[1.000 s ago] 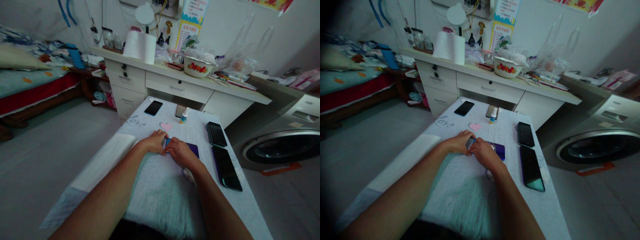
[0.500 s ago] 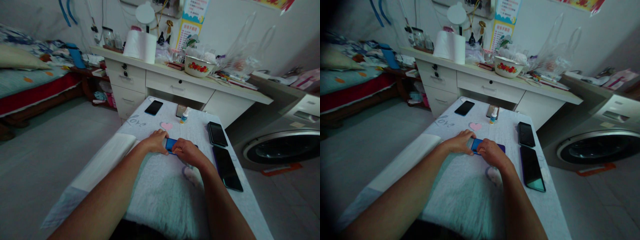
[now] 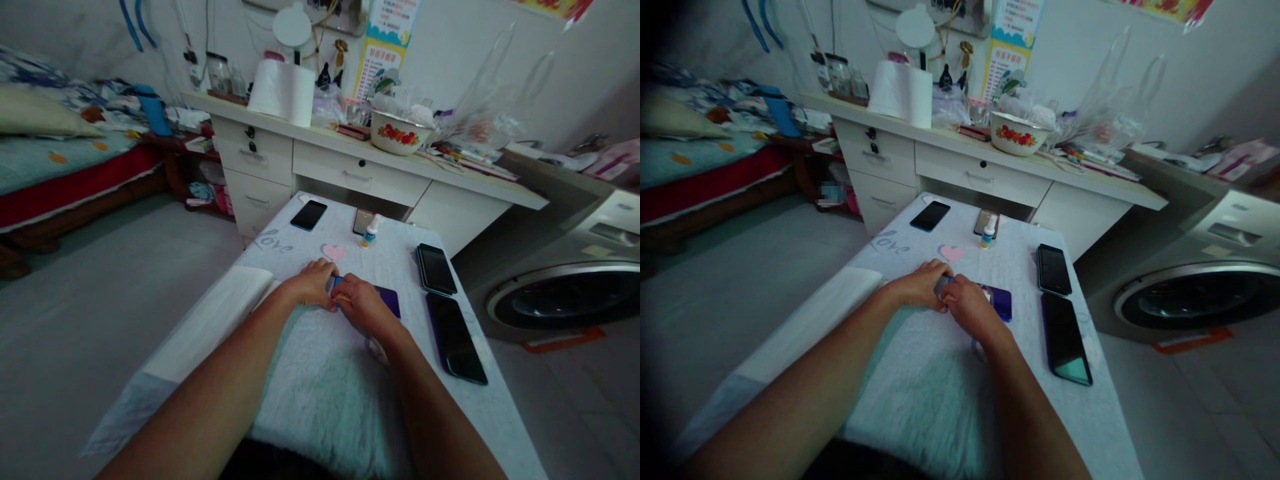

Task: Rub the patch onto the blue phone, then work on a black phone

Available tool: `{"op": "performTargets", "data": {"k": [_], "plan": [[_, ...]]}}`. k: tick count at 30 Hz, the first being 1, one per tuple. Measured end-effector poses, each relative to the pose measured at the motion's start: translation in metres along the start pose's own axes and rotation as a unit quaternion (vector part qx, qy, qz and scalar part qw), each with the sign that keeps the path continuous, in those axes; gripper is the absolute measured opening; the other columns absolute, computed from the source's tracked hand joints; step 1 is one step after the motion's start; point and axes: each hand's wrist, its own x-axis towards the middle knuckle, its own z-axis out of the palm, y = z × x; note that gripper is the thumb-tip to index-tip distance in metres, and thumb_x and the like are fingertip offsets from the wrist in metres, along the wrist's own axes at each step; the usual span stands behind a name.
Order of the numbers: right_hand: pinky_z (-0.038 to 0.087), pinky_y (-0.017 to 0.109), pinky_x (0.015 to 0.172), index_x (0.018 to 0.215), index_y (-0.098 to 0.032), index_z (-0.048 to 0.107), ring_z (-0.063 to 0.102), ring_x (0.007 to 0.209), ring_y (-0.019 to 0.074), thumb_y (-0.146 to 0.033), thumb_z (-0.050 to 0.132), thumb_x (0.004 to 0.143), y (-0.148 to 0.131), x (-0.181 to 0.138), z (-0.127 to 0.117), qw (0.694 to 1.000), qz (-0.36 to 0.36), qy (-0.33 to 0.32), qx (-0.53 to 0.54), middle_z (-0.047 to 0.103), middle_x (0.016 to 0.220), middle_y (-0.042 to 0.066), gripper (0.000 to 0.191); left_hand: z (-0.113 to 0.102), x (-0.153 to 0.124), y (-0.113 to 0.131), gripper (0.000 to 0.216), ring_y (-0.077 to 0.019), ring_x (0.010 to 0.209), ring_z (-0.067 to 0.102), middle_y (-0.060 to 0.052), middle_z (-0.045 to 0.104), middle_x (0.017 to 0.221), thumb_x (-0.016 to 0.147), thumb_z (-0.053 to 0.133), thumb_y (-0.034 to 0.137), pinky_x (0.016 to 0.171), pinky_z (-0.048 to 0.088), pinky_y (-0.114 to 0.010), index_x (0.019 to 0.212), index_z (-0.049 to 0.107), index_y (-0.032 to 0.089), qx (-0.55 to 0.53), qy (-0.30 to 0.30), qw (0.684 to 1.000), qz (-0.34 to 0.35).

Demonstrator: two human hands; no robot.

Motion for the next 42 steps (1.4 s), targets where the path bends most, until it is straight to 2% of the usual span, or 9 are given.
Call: {"op": "performTargets", "data": {"k": [11, 17, 23, 30, 35, 42], "plan": [[0.036, 0.021, 0.067, 0.079, -0.017, 0.068, 0.052, 0.070, 0.0099, -0.004, 0.054, 0.078, 0.012, -0.006, -0.010, 1.000, 0.000, -0.023, 0.002, 0.056, 0.082, 0.002, 0.019, 0.001, 0.000, -0.002, 0.069, -0.0266, 0.113, 0.045, -0.005, 0.048, 0.120, 0.054, 0.077, 0.045, 0.094, 0.040, -0.035, 0.114, 0.049, 0.024, 0.008, 0.005, 1.000, 0.008], [0.037, 0.021, 0.069, 0.082, -0.016, 0.068, 0.052, 0.073, 0.0101, -0.006, 0.053, 0.082, 0.010, -0.001, -0.004, 0.999, 0.024, 0.013, -0.016, 0.056, 0.084, 0.002, 0.018, -0.002, 0.000, 0.003, 0.074, -0.0270, 0.113, 0.045, -0.006, 0.048, 0.119, 0.052, 0.079, 0.044, 0.095, 0.040, -0.035, 0.116, 0.048, 0.023, 0.007, 0.001, 1.000, -0.009], [0.038, 0.022, 0.075, 0.086, -0.015, 0.069, 0.053, 0.078, 0.0110, -0.010, 0.051, 0.086, 0.010, 0.008, 0.001, 0.997, 0.045, 0.046, -0.047, 0.055, 0.086, 0.004, 0.019, -0.002, 0.001, 0.001, 0.072, -0.0273, 0.112, 0.045, -0.006, 0.047, 0.117, 0.053, 0.076, 0.049, 0.095, 0.040, -0.036, 0.114, 0.048, 0.023, 0.010, 0.001, 1.000, -0.005], [0.039, 0.022, 0.080, 0.094, -0.016, 0.070, 0.055, 0.083, 0.0130, -0.013, 0.048, 0.088, 0.018, 0.016, 0.003, 0.990, 0.086, 0.070, -0.090, 0.057, 0.090, 0.006, 0.023, 0.001, 0.002, -0.003, 0.071, -0.0270, 0.113, 0.044, -0.006, 0.047, 0.118, 0.053, 0.076, 0.047, 0.095, 0.039, -0.035, 0.113, 0.047, 0.024, 0.008, 0.006, 1.000, 0.004], [0.039, 0.023, 0.081, 0.093, -0.017, 0.070, 0.055, 0.085, 0.0142, -0.016, 0.048, 0.089, 0.023, 0.020, 0.007, 0.985, 0.100, 0.090, -0.108, 0.059, 0.089, 0.006, 0.023, 0.001, 0.001, -0.001, 0.071, -0.0269, 0.114, 0.044, -0.006, 0.047, 0.118, 0.053, 0.076, 0.047, 0.096, 0.039, -0.036, 0.113, 0.047, 0.023, 0.008, 0.008, 1.000, 0.003], [0.039, 0.024, 0.083, 0.095, -0.015, 0.070, 0.055, 0.086, 0.0145, -0.014, 0.049, 0.088, 0.018, 0.022, 0.007, 0.988, 0.085, 0.074, -0.105, 0.060, 0.091, 0.006, 0.022, -0.002, 0.000, 0.003, 0.078, -0.0278, 0.115, 0.045, -0.008, 0.047, 0.122, 0.051, 0.079, 0.045, 0.096, 0.040, -0.036, 0.116, 0.042, 0.020, 0.002, 0.009, 1.000, -0.020]]}}
